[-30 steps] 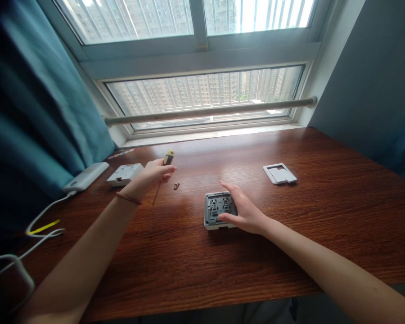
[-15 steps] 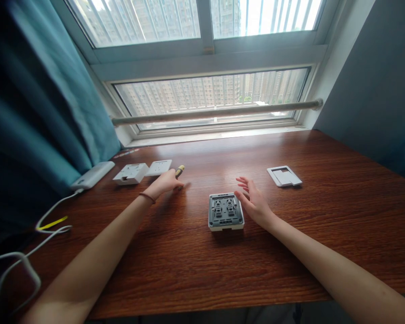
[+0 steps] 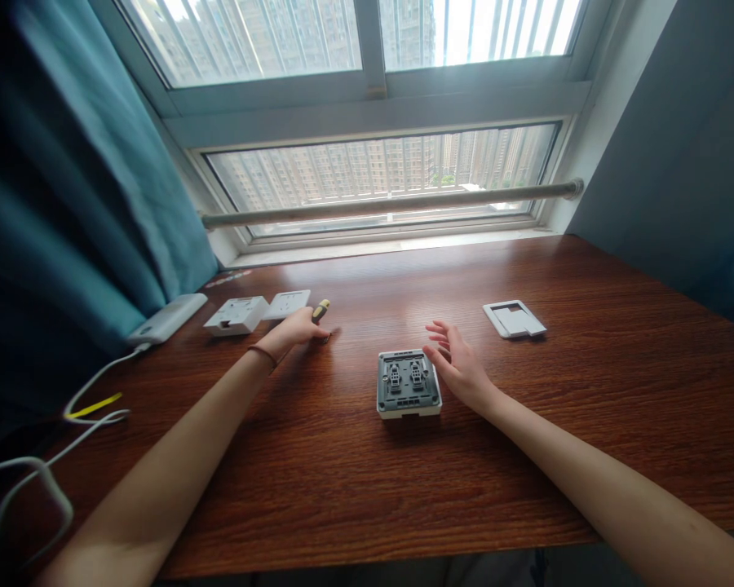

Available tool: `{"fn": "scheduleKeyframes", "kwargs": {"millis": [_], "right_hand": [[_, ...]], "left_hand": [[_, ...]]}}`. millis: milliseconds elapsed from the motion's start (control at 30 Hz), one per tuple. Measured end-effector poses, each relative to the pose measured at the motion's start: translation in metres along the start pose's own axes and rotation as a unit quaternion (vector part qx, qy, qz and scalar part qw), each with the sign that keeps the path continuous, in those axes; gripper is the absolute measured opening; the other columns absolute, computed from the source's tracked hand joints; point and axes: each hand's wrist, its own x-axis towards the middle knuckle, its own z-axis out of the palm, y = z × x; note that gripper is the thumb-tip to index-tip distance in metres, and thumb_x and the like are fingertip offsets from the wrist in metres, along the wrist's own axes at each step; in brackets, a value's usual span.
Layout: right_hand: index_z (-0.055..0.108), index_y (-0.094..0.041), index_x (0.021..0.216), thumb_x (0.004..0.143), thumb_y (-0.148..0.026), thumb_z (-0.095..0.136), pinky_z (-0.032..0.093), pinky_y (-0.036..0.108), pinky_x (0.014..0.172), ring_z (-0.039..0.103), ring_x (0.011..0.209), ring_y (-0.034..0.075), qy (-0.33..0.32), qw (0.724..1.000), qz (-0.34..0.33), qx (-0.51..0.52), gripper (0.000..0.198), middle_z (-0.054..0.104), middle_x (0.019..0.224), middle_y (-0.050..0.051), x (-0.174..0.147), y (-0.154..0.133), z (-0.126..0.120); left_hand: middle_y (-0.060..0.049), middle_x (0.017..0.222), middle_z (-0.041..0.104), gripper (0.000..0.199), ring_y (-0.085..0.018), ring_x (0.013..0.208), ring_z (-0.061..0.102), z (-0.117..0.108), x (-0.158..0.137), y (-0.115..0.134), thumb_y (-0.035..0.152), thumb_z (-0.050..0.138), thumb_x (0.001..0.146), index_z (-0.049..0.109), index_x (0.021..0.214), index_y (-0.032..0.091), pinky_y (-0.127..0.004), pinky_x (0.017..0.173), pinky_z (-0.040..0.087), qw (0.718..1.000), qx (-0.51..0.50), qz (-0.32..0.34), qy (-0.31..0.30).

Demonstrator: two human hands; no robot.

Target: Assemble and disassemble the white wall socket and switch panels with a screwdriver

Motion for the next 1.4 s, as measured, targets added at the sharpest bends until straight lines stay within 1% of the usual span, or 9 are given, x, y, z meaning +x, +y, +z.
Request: {"fn": "scheduleKeyframes", "kwargs": {"millis": [533, 700, 800, 900, 1000, 1067, 1133, 1267, 1400], "right_hand": [[0.037, -0.022, 0.120, 0.085, -0.043, 0.050, 0.045, 0.049, 0.092, 0.057, 0.106, 0.024, -0.006, 1.000, -0.010, -0.009, 0.043, 0.054, 0.121, 0.015, 0.000, 0.003, 0.000], [0.037, -0.022, 0.121, 0.085, -0.041, 0.050, 0.044, 0.048, 0.093, 0.056, 0.108, 0.023, -0.004, 1.000, -0.013, -0.014, 0.042, 0.054, 0.121, 0.014, 0.001, 0.006, 0.000], [0.039, -0.021, 0.121, 0.085, -0.040, 0.050, 0.044, 0.047, 0.094, 0.054, 0.109, 0.023, 0.007, 0.999, -0.020, -0.028, 0.042, 0.054, 0.122, 0.014, 0.000, 0.004, 0.000], [0.047, -0.021, 0.117, 0.086, -0.037, 0.050, 0.043, 0.046, 0.094, 0.054, 0.108, 0.024, 0.022, 0.996, -0.047, -0.080, 0.035, 0.057, 0.117, 0.012, -0.001, -0.006, -0.002], [0.057, -0.023, 0.104, 0.085, -0.033, 0.051, 0.045, 0.043, 0.089, 0.057, 0.101, 0.024, 0.036, 0.987, -0.089, -0.126, 0.022, 0.062, 0.105, 0.008, -0.005, -0.024, -0.003], [0.061, -0.023, 0.096, 0.084, -0.030, 0.053, 0.048, 0.038, 0.081, 0.060, 0.091, 0.022, 0.030, 0.988, -0.104, -0.112, 0.016, 0.065, 0.094, 0.006, -0.011, -0.037, -0.003], [0.061, -0.023, 0.094, 0.082, -0.029, 0.057, 0.050, 0.033, 0.072, 0.061, 0.078, 0.019, 0.006, 0.993, -0.096, -0.066, 0.014, 0.065, 0.085, 0.004, -0.017, -0.049, -0.001], [0.062, -0.022, 0.091, 0.077, -0.027, 0.064, 0.051, 0.028, 0.062, 0.060, 0.068, 0.015, -0.042, 0.996, -0.057, 0.053, 0.015, 0.063, 0.075, 0.001, -0.029, -0.061, 0.005], [0.062, -0.021, 0.084, 0.074, -0.025, 0.067, 0.052, 0.026, 0.064, 0.062, 0.069, 0.014, -0.035, 0.990, -0.012, 0.133, 0.012, 0.065, 0.075, 0.000, -0.034, -0.062, 0.010]], "left_hand": [[-0.002, 0.061, 0.054, 0.025, -0.019, 0.062, 0.055, 0.001, -0.001, 0.000, 0.020, 0.069, 0.052, 0.048, 0.065, 0.017, -0.024, 0.049, 0.030, 0.999, -0.026, -0.008, 0.020], [0.002, 0.052, 0.046, 0.025, -0.016, 0.056, 0.051, -0.006, -0.006, 0.004, 0.013, 0.068, 0.049, 0.045, 0.060, 0.017, -0.024, 0.046, 0.028, 0.997, -0.077, -0.011, 0.027], [0.004, 0.048, 0.040, 0.025, -0.011, 0.048, 0.043, -0.014, -0.014, 0.014, 0.012, 0.065, 0.053, 0.042, 0.058, 0.018, -0.023, 0.044, 0.026, 0.990, -0.142, 0.021, 0.013], [0.005, 0.052, 0.041, 0.021, -0.007, 0.044, 0.037, -0.017, -0.029, 0.033, 0.019, 0.063, 0.063, 0.042, 0.063, 0.017, -0.021, 0.043, 0.028, 0.972, -0.222, 0.072, -0.024], [0.005, 0.056, 0.045, 0.020, -0.004, 0.042, 0.033, -0.009, -0.055, 0.062, 0.027, 0.062, 0.068, 0.044, 0.069, 0.017, -0.019, 0.042, 0.027, 0.944, -0.303, 0.117, -0.053], [0.004, 0.060, 0.048, 0.023, -0.003, 0.042, 0.032, 0.000, -0.078, 0.084, 0.026, 0.067, 0.065, 0.046, 0.070, 0.016, -0.019, 0.041, 0.026, 0.871, -0.461, 0.154, -0.075], [0.003, 0.061, 0.049, 0.026, -0.002, 0.041, 0.033, 0.010, -0.103, 0.103, 0.027, 0.070, 0.062, 0.048, 0.069, 0.015, -0.019, 0.040, 0.025, 0.833, -0.523, 0.157, -0.083], [0.001, 0.063, 0.054, 0.023, -0.006, 0.051, 0.043, 0.023, -0.142, 0.124, 0.029, 0.071, 0.064, 0.055, 0.068, 0.014, -0.020, 0.047, 0.033, 0.836, -0.509, 0.185, -0.086], [0.000, 0.067, 0.056, 0.018, -0.008, 0.056, 0.044, 0.030, -0.155, 0.125, 0.028, 0.069, 0.067, 0.056, 0.071, 0.016, -0.021, 0.052, 0.035, 0.844, -0.489, 0.211, -0.060]]}}
